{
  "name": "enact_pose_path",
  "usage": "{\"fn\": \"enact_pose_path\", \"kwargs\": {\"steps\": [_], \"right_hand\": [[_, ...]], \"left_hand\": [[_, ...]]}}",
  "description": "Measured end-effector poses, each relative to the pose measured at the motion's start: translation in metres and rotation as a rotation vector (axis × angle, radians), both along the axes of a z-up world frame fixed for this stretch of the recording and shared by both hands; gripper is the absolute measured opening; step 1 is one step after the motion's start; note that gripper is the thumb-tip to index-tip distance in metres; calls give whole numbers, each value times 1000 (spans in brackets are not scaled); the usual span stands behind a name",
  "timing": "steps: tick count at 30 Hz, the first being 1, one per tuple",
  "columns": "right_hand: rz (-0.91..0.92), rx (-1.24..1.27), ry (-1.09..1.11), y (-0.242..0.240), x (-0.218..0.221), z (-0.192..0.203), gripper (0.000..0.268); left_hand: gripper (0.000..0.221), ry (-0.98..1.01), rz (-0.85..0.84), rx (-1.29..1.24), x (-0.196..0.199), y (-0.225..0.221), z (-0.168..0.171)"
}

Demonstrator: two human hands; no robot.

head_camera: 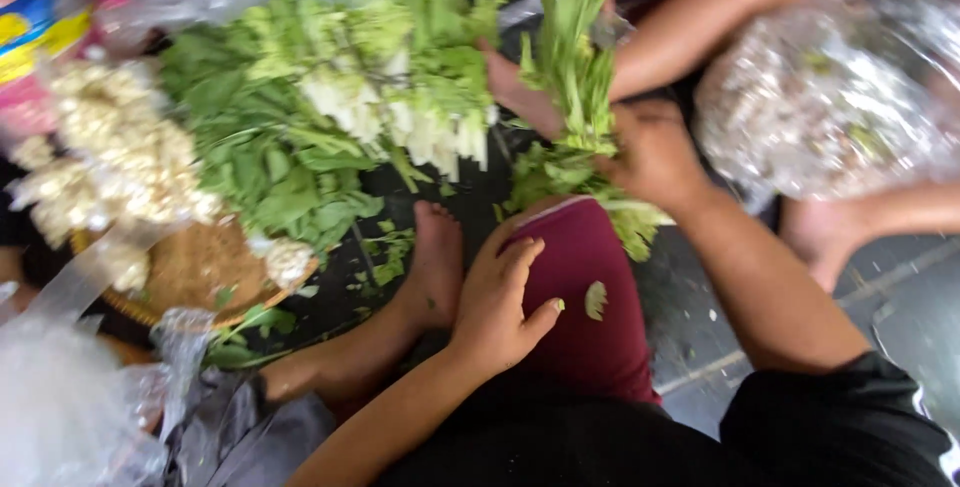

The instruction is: Bundling and tying leafy green vegetables with string for packaging or sale.

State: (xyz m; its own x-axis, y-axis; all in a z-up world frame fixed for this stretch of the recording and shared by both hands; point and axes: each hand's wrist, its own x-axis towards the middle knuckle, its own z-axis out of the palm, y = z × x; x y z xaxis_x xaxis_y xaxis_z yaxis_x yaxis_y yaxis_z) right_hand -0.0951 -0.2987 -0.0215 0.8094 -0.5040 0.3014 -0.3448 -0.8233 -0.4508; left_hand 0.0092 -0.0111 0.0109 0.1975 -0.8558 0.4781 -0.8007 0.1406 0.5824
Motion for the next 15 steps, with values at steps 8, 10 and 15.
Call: {"fn": "enact_pose_path", "kwargs": {"steps": [8,10,15], "right_hand": [[-172,-22,949,-74,27,-154,58],[-115,-323,713,-62,55,-133,37],[99,104,462,21,185,-80,22]], "left_hand": [[72,550,85,527,30,58,-21],[65,680,162,547,36,65,-5],[59,628,216,457,43,74,-43]]}}
